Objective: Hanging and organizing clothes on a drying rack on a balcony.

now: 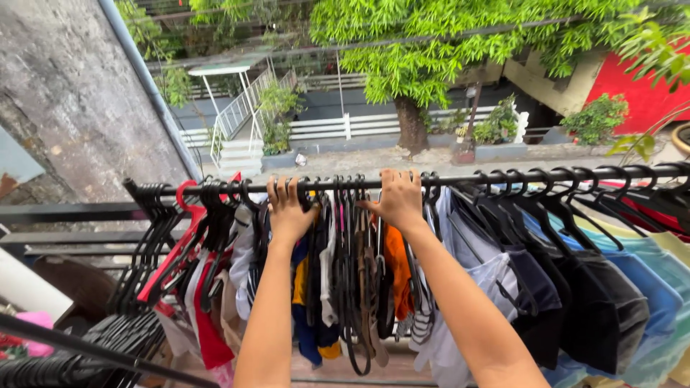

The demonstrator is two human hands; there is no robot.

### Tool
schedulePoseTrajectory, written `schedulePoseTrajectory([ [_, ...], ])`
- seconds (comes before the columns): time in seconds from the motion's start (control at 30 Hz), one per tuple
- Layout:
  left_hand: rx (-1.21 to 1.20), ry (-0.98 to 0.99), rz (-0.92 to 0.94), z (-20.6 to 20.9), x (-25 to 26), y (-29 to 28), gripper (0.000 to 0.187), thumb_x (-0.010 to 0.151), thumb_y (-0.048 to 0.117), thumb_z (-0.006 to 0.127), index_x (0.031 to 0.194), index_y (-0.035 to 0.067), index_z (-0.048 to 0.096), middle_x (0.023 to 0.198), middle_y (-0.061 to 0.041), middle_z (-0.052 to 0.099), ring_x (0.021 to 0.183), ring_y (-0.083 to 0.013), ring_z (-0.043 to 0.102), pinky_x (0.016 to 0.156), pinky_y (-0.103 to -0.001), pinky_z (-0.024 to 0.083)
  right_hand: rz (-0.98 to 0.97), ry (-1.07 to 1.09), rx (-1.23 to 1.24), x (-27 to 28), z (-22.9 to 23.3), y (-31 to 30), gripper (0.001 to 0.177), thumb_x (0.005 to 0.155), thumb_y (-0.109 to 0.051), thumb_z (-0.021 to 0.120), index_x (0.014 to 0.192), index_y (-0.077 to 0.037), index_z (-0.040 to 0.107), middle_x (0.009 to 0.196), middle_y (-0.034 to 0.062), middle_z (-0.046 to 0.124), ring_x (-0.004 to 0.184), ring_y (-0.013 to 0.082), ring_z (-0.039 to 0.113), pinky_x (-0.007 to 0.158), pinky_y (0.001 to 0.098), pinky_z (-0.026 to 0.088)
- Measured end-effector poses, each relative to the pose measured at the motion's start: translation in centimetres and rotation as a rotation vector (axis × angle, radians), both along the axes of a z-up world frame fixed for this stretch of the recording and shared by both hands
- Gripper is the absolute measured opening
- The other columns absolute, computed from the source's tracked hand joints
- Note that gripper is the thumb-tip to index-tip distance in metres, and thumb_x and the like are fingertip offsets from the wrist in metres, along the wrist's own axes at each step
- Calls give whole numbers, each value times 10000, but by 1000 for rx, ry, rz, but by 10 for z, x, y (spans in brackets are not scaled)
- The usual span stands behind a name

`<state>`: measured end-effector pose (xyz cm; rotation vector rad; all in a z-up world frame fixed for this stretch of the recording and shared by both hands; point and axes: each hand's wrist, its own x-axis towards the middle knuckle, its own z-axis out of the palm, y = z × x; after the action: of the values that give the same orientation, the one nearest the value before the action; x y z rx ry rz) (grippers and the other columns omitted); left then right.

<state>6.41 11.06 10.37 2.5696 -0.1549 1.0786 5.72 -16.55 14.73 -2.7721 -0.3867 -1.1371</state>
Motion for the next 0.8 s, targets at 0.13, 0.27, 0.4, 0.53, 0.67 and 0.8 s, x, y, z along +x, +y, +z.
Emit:
schedulePoseTrajectory([
  [0.13,0,0,-2,3,-4,-1,893,698,451,813,1431,208,364,1489,-122,304,1498,-416,147,986,-709,418,-5,11,-23,4,-11,-4,1027,716,-877,537,1308,-39,586,1256,119,667,1218,293,577,1155,515,265],
  [0.27,105,2,42,4,5,11,901,713,513,824,1429,226,359,1480,-91,321,1508,-374,171,1036,-767,319,11,46,-30,-3,7,-13,923,951,-830,323,1377,-49,570,1286,182,659,1324,369,535,1255,596,124],
  [0.4,151,58,68,-1,5,16,883,738,609,774,1433,247,367,1481,-86,323,1532,-373,151,1091,-802,214,-63,156,-110,-20,20,-19,861,889,-852,270,1442,-258,557,1328,189,626,1402,435,467,1264,610,15],
  [0.53,84,196,70,23,-6,2,893,760,704,714,1456,255,379,1564,-84,265,1551,-389,41,1097,-818,69,-233,-164,-222,7,-11,-2,869,884,-915,232,1387,-266,518,1366,209,589,1320,488,478,1123,743,7],
  [0.67,86,41,94,23,-5,-34,856,879,745,563,1535,227,377,1655,-139,188,1541,-420,-30,1081,-808,-69,13,-284,-138,-5,-2,19,679,991,-736,290,1567,-390,389,1492,129,575,1332,478,527,1101,772,80],
  [0.8,264,-22,-34,36,-15,-73,624,977,661,391,1500,329,467,1616,-43,365,1538,-342,175,1127,-787,-46,4,4,-175,-15,18,18,626,962,-709,343,1536,-462,378,1290,77,656,1193,414,593,1051,786,205],
])
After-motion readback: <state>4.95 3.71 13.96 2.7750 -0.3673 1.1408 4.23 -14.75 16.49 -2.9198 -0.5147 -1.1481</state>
